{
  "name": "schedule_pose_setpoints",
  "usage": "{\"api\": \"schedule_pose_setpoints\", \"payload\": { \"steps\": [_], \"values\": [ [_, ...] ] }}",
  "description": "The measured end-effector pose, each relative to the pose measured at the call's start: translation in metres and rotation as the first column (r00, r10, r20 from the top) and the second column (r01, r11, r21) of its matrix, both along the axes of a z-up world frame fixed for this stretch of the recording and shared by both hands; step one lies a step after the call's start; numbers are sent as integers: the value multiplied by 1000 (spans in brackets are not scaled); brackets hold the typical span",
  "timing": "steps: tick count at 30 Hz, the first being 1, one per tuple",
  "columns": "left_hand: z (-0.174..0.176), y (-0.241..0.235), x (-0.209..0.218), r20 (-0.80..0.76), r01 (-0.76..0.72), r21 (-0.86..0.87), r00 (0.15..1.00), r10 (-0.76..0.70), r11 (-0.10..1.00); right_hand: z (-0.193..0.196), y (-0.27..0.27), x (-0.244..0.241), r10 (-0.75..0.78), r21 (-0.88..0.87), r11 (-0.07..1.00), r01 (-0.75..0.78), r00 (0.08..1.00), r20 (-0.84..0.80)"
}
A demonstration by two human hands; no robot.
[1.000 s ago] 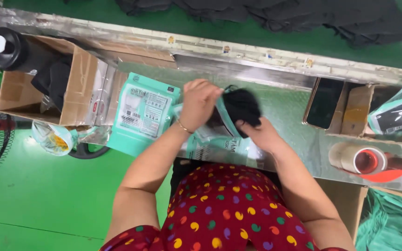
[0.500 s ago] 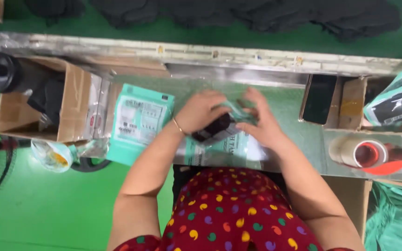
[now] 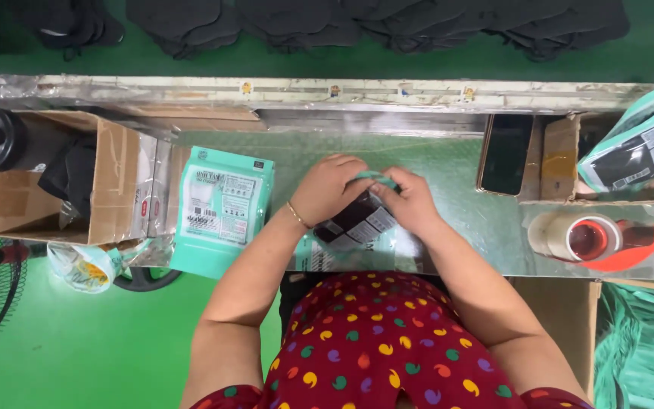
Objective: Packing black face masks into printed plastic pouches.
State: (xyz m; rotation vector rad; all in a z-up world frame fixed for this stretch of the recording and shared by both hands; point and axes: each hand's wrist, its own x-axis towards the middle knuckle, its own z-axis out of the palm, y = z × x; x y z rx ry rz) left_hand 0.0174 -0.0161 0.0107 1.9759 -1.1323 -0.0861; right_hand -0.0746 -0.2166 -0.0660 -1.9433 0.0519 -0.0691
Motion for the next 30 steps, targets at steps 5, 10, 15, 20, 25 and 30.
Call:
{"api": "schedule_pose_setpoints", "payload": {
  "steps": [5, 10, 15, 20, 25, 30],
  "values": [
    [12, 5, -4, -26, -50, -56, 998, 48, 997, 27, -9, 4, 96, -101, 990, -94, 995, 16],
    [18, 4, -1, -25, -116, -73, 993, 115, 991, 24, -33, 3, 146, -289, 954, -84, 969, 200],
    [19, 9, 10, -221, -331, -200, 932, 286, 922, 4, -125, 13, -154, -153, 973, 172, 980, 124],
    [-12, 20, 3, -257, -405, -243, 903, 344, 881, 66, -231, 63, -768, 805, 419, 420, 637, 67],
    [-49, 30, -18, -372, -435, -60, 845, 385, 898, 18, -334, 138, -687, 443, 689, 574, 711, 147],
    [-40, 49, -33, -387, -477, -34, 817, 428, 878, 66, -313, 191, -473, -652, 597, 467, 861, 184]
  ]
}}
